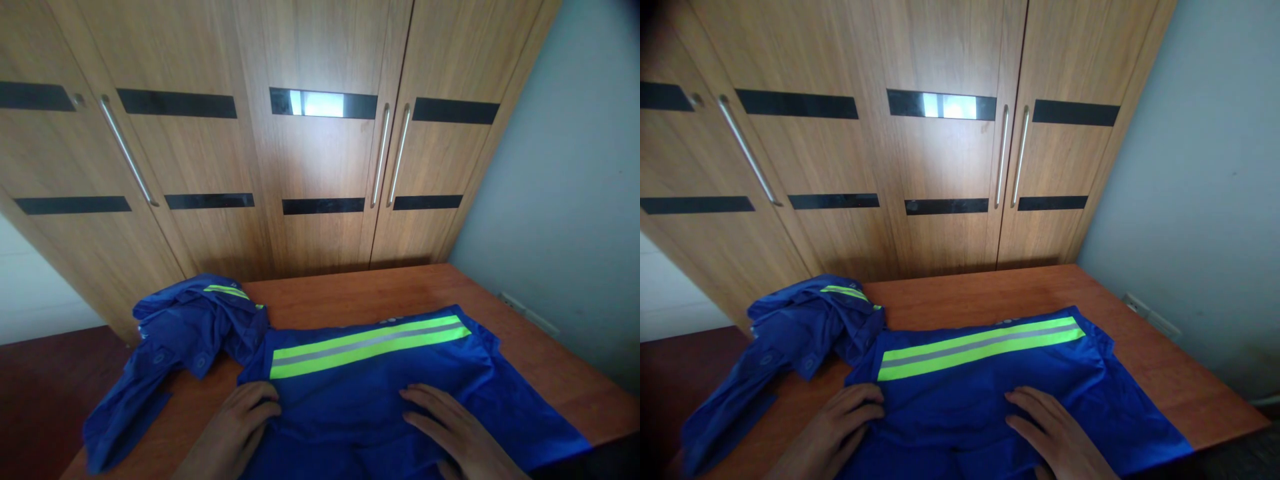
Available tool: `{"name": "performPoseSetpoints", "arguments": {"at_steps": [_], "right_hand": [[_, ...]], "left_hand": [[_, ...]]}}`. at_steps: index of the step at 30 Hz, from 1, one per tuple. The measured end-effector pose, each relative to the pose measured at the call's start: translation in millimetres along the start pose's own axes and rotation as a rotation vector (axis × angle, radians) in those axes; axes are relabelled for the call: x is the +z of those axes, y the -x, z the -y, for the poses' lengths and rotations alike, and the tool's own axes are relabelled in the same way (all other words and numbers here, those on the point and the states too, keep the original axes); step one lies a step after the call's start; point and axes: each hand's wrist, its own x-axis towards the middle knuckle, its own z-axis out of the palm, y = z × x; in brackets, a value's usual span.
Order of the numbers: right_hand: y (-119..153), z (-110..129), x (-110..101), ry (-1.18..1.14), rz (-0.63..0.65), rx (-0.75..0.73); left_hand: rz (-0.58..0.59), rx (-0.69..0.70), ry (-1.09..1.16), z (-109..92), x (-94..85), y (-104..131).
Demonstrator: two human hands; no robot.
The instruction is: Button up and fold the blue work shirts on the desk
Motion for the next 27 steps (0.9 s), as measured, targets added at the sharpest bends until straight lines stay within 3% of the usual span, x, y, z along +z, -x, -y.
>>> {"name": "performPoseSetpoints", "arguments": {"at_steps": [4, 8, 13, 16, 20, 24, 27], "right_hand": [[-1.0, -10.9, 7.1, 0.038, 0.011, -0.014], [-8.5, 1.0, -13.0, 0.005, -0.046, -0.004], [-5.7, 11.8, -35.0, 0.005, -0.104, 0.004], [-4.1, 20.6, -37.3, 0.041, -0.114, -0.043], [-4.5, 35.2, -36.9, 0.056, -0.09, -0.099], [-2.8, 31.4, -35.1, -0.015, -0.045, -0.041], [-8.6, 19.0, -32.0, -0.035, -0.07, 0.113]], "left_hand": [[-0.033, 0.031, 0.038, 5.5, 2.5, -2.3], [-0.099, 0.046, 0.106, 8.0, -0.4, -2.8], [-0.167, 0.038, 0.203, 7.7, -17.3, -2.8], [-0.131, 0.026, 0.217, 5.5, -22.4, -1.3], [-0.058, -0.005, 0.195, -0.5, -16.0, 5.5], [-0.078, -0.108, 0.176, 3.6, -11.1, 12.1], [-0.238, -0.338, 0.141, 14.4, -13.6, 11.8]]}}
